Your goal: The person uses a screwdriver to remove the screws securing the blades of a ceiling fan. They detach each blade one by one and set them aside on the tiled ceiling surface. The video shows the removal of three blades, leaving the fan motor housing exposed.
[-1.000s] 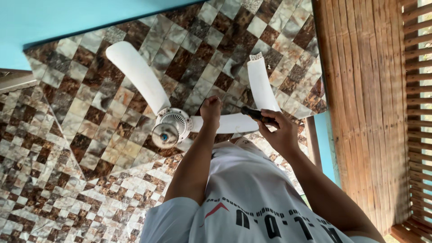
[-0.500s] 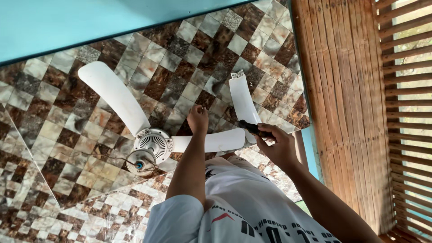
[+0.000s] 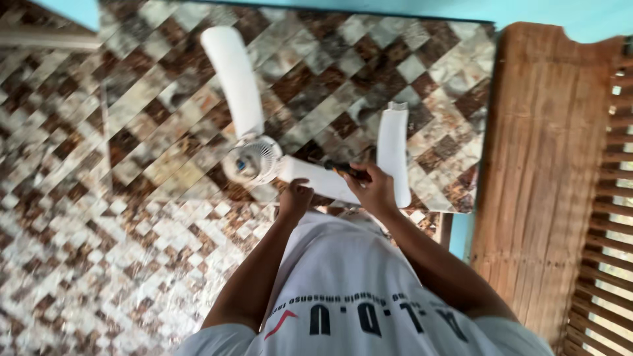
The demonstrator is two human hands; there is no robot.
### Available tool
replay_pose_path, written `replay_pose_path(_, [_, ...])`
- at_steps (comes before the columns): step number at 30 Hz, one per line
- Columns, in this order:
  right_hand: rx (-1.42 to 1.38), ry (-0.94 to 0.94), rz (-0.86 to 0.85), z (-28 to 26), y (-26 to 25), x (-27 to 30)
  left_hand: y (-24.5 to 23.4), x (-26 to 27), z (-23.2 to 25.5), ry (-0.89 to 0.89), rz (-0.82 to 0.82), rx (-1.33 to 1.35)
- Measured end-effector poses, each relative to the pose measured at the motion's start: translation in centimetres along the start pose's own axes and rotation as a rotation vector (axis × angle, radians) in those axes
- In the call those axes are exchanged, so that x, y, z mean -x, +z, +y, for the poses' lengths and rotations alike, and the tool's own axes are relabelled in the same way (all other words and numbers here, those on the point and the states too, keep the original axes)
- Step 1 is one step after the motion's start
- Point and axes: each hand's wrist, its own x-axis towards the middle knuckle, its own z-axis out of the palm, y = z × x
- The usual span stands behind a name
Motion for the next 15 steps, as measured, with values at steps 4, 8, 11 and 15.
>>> replay_pose_path(4, [0.046, -0.061, -0.073, -1.0, 3.8, -0.8, -3.7, 1.5, 0.1, 0.197, 0.236, -0.235])
replay_pose_path(8, [0.091, -0.148, -0.067, -1.6, 7.0, -1.6, -7.1, 1.7, 0.6, 0.394, 0.214, -0.574])
replay_pose_path(11, [0.109, -0.185, -0.045, -1.6, 8.6, -1.7, -8.6, 0.9, 1.0, 0.432, 0.091, -0.722])
replay_pose_path(15, [0.165, -0.165, -0.042, -2.1, 10.1, -1.8, -9.4, 0.4, 1.5, 0.392, -0.034, -0.745])
